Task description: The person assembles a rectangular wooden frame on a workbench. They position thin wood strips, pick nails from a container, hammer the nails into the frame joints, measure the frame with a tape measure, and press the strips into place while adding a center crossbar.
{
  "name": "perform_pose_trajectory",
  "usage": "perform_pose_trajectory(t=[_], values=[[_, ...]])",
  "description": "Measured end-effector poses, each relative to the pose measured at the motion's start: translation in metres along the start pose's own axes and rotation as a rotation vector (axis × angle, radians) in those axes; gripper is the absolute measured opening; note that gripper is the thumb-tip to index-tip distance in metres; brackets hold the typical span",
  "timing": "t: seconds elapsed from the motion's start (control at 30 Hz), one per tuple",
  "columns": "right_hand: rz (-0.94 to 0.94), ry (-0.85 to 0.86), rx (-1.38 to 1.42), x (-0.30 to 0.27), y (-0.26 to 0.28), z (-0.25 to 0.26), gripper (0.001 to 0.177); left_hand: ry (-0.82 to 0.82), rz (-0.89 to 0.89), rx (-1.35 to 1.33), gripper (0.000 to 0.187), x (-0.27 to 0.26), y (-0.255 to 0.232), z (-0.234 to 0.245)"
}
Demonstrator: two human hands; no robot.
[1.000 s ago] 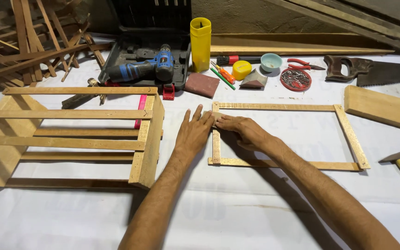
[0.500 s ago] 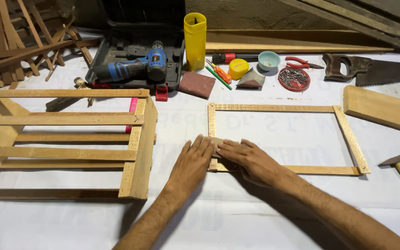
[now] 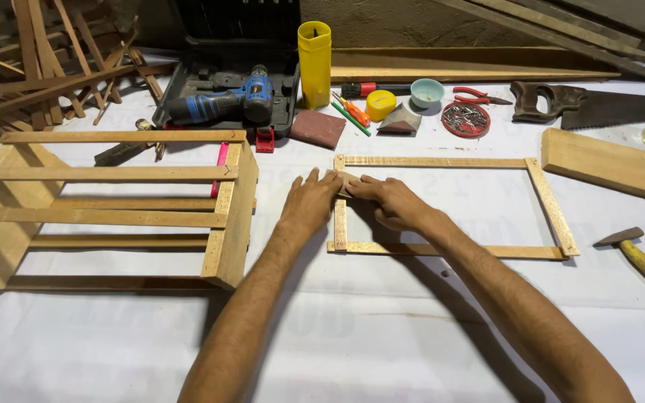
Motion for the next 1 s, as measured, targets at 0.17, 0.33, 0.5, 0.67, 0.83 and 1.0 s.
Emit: perform_pose_trajectory(t=[0.17,0.33,0.5,0.67,0.83,1.0], values=[[-0.259,-0.089,0.488,-0.031,-0.015,0.018,0.064,-0.169,-0.023,-0.231,0.049,-0.004,0.02,0.01],[-0.608,-0.225,0.834,-0.069,-0.027,0.047,0.049,-0.308,-0.04,-0.314,0.049,-0.013,0.021,0.036],[-0.491,-0.382,1.026,-0.09,-0.019,0.079,0.046,-0.358,-0.123,-0.415,0.047,-0.014,-0.009,0.052],[-0.572,-0.453,1.026,-0.127,-0.027,0.098,0.045,-0.378,-0.232,-0.51,0.048,0.003,-0.057,0.06],[-0.608,-0.485,1.011,-0.177,-0.028,0.123,0.04,-0.508,-0.386,-0.488,0.05,0.028,-0.125,0.057],[-0.685,-0.601,1.074,-0.252,-0.058,0.13,0.035,-0.298,-0.436,-0.582,0.055,0.05,-0.223,0.055]])
Point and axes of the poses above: each hand's wrist, its own x-axis towards the middle knuckle, its own z-axis out of the back of the hand, y = z × x, the point moved 6 cm from there along x, towards the middle knuckle, and after that the axes turned 4 degrees about z, right-handed, at the moved point
